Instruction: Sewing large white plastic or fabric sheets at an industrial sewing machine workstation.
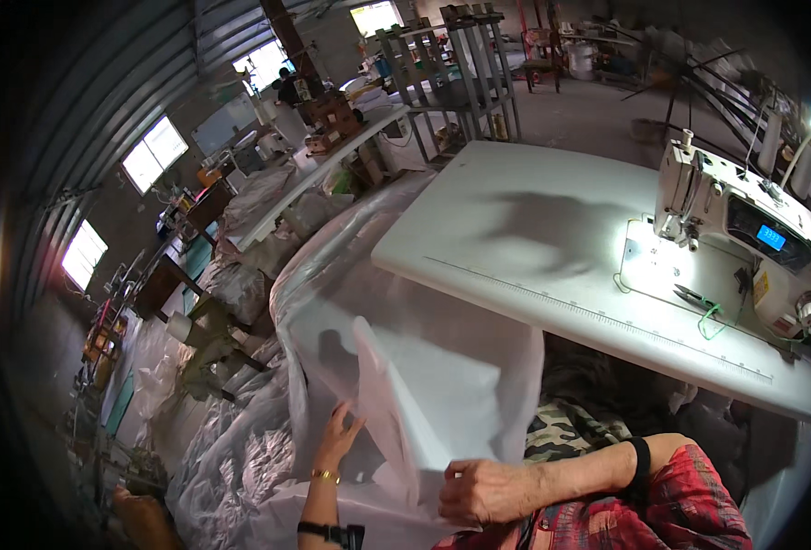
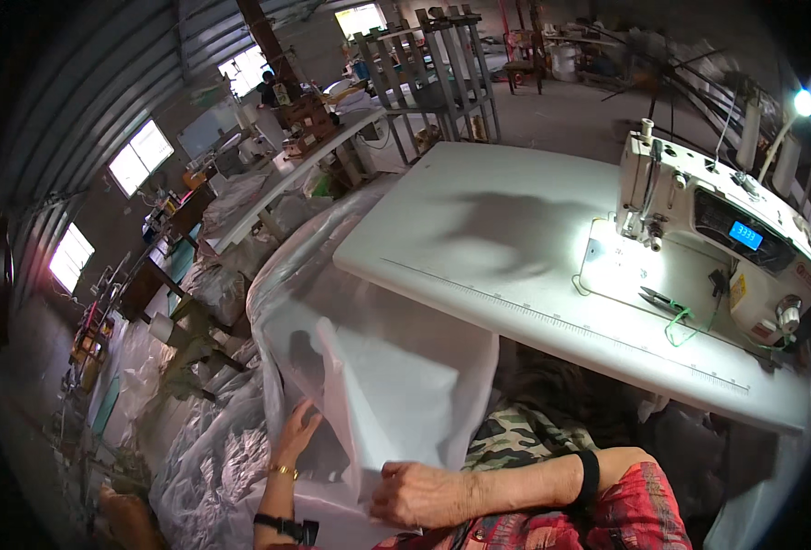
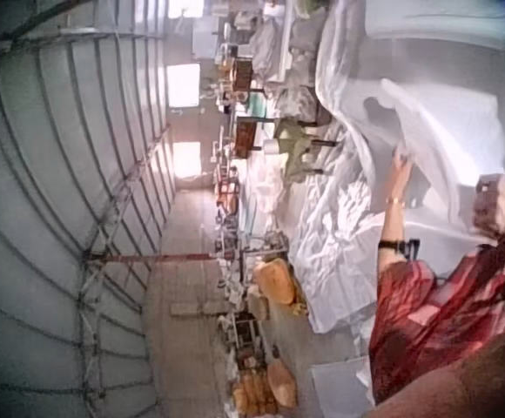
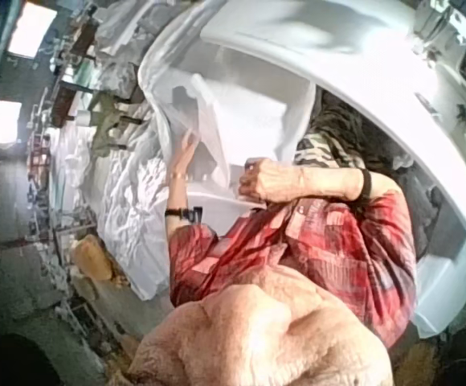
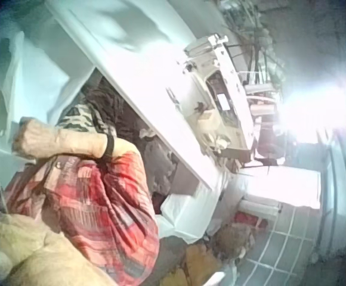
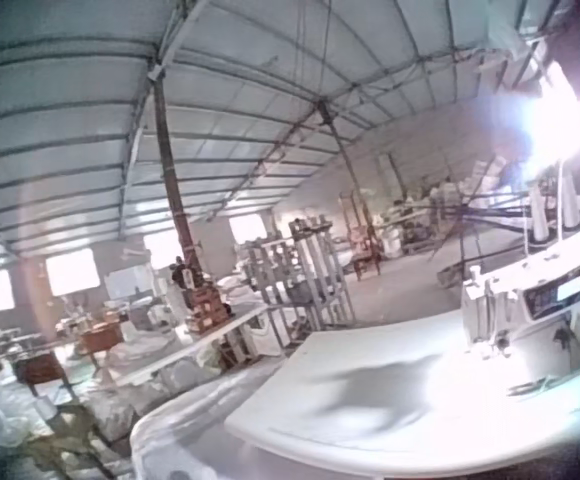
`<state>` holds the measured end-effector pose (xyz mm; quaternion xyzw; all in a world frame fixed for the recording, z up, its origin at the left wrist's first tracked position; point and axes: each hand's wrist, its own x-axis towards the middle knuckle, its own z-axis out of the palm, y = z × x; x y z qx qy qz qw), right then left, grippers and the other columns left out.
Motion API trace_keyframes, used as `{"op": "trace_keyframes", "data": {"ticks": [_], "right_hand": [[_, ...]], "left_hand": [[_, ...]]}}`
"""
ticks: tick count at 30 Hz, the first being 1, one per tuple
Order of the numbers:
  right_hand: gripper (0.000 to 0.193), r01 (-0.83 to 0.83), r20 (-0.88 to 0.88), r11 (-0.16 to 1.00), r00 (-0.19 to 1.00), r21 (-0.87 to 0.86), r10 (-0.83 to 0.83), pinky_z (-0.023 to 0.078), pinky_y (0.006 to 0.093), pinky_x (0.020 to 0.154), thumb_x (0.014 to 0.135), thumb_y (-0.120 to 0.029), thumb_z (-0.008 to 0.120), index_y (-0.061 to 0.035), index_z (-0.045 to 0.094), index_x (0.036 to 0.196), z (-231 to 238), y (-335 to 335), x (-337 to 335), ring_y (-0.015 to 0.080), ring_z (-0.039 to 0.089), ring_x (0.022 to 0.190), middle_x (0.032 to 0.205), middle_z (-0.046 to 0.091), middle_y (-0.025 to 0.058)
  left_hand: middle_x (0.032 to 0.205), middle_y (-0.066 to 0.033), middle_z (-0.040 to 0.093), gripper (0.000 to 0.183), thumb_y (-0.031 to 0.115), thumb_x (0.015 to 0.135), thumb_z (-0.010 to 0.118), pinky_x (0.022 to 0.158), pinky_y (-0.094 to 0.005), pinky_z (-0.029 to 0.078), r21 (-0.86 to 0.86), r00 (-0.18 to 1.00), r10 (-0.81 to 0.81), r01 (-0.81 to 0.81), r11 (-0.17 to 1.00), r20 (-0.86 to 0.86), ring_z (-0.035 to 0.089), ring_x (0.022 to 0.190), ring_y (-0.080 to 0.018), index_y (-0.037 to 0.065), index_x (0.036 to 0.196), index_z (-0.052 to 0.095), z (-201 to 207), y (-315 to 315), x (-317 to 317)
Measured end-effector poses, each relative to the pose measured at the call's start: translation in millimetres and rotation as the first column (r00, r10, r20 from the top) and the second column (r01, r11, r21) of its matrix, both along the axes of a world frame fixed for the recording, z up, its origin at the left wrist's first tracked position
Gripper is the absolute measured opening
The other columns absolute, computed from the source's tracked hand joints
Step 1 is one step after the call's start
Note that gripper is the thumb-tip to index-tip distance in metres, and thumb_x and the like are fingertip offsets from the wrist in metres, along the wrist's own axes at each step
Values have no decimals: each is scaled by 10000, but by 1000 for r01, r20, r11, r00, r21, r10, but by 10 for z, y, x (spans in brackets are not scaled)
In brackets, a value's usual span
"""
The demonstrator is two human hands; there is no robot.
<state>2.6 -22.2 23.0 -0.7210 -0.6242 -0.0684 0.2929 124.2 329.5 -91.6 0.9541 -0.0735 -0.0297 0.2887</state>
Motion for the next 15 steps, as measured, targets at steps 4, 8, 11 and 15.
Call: {"op": "trace_keyframes", "data": {"ticks": [4, 8, 11, 15], "right_hand": [[283, -94, -172, 971, 976, 217, 133, 454, 397, 733, 773, -320, 657, -62, 546, 813, 463, -128, -305, 260, 580, 694, 725, 510, 66], [447, -231, -220, 910, 923, 344, 317, 424, 405, 626, 731, -469, 695, -67, 506, 779, 783, -272, -515, 271, 576, 670, 685, 497, 60], [415, -257, -346, 855, 833, 450, 432, 442, 423, 632, 850, -434, 623, -39, 518, 783, 913, -321, -613, 311, 564, 648, 692, 507, 95], [337, -271, -349, 788, 784, 552, 514, 448, 431, 617, 918, -335, 541, -25, 526, 787, 1055, -452, -675, 314, 554, 641, 695, 506, 102]], "left_hand": [[1424, -234, 437, 616, 451, 953, 522, 1084, -422, 346, -98, 987, 159, -155, 983, 28, 398, 1339, -363, 5, 1370, 439, -608, -170, 611], [1447, -237, 406, 679, 566, 934, 459, 1088, -419, 341, -79, 935, 63, -96, 992, -350, 387, 1347, -365, 53, 1377, 428, -1420, -664, 892], [1462, -231, 388, 716, 625, 916, 435, 1100, -421, 321, -178, 771, -315, 260, 949, -553, 371, 1358, -365, 80, 1380, 425, -2003, -1281, 654], [1435, -204, 430, 729, 672, 896, 426, 1106, -578, 223, 66, 880, -294, 342, 937, -373, 374, 1351, -383, 125, 1378, 426, -2069, -1618, -41]]}}
